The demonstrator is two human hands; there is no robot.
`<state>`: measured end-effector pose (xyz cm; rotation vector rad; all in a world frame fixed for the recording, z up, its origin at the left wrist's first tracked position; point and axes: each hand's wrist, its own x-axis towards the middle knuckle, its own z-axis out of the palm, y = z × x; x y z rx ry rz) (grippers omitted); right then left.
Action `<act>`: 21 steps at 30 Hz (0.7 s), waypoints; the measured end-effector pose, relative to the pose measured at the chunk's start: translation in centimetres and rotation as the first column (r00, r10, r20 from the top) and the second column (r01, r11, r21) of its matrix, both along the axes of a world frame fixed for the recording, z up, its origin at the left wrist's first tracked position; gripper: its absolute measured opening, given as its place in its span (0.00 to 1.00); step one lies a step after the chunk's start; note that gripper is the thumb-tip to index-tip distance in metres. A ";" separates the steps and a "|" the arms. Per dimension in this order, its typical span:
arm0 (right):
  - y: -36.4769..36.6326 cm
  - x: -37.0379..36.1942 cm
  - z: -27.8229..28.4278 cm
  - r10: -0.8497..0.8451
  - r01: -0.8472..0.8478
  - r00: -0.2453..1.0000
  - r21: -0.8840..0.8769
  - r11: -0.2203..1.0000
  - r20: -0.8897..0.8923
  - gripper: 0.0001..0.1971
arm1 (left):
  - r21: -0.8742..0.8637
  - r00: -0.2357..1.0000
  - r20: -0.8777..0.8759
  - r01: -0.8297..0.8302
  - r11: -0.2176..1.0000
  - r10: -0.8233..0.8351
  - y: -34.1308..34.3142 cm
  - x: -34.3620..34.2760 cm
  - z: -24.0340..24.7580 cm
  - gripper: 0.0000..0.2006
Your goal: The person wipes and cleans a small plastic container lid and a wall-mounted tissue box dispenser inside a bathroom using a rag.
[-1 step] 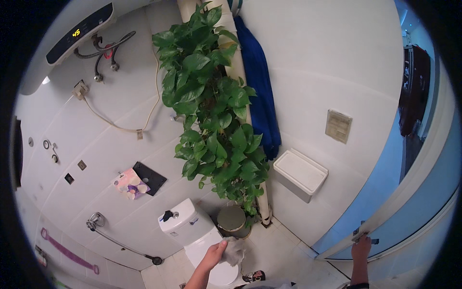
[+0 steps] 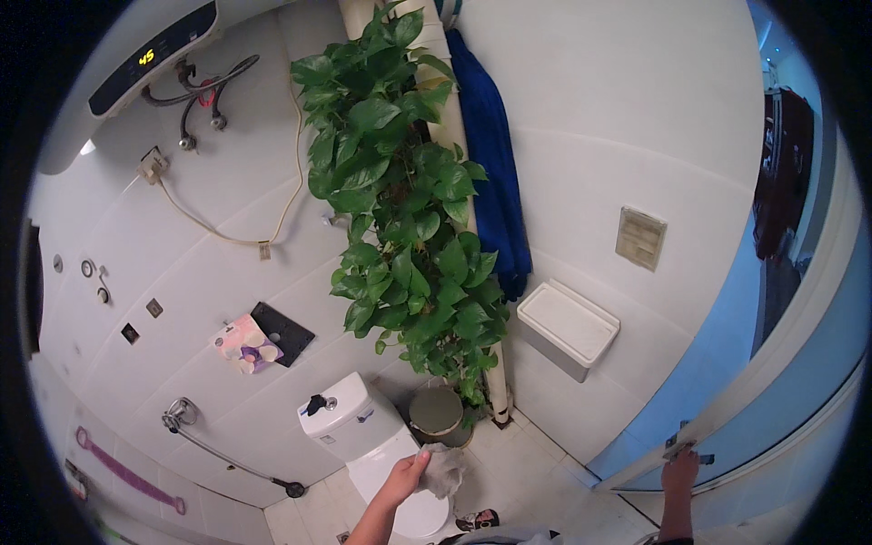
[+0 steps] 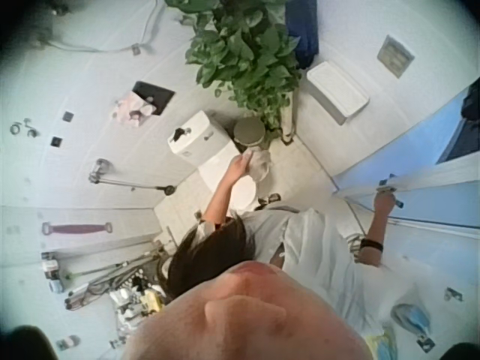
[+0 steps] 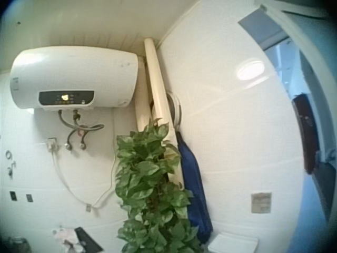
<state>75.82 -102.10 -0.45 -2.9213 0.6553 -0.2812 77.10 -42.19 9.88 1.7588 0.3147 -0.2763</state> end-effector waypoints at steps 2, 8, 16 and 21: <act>-0.1 -1.6 -1.0 -0.125 0.139 0.983 0.107 0.984 -0.132 0.38 | -0.025 1.000 0.018 0.009 1.000 -0.009 -0.2 1.0 0.3 0.26; 1.0 -6.0 -1.3 -0.192 0.218 0.947 0.077 0.973 -0.256 0.37 | -0.093 0.995 0.079 0.068 0.993 -0.060 -1.1 3.3 1.8 0.24; 6.8 -8.5 8.1 -0.310 0.367 0.905 0.165 0.916 -0.290 0.18 | -0.028 0.964 0.102 0.251 0.968 -0.247 -1.9 6.9 1.4 0.18; 7.0 -8.7 8.2 -0.366 0.380 0.925 0.246 0.892 -0.104 0.24 | 0.028 0.944 0.160 0.288 0.957 -0.288 -2.8 9.1 1.4 0.18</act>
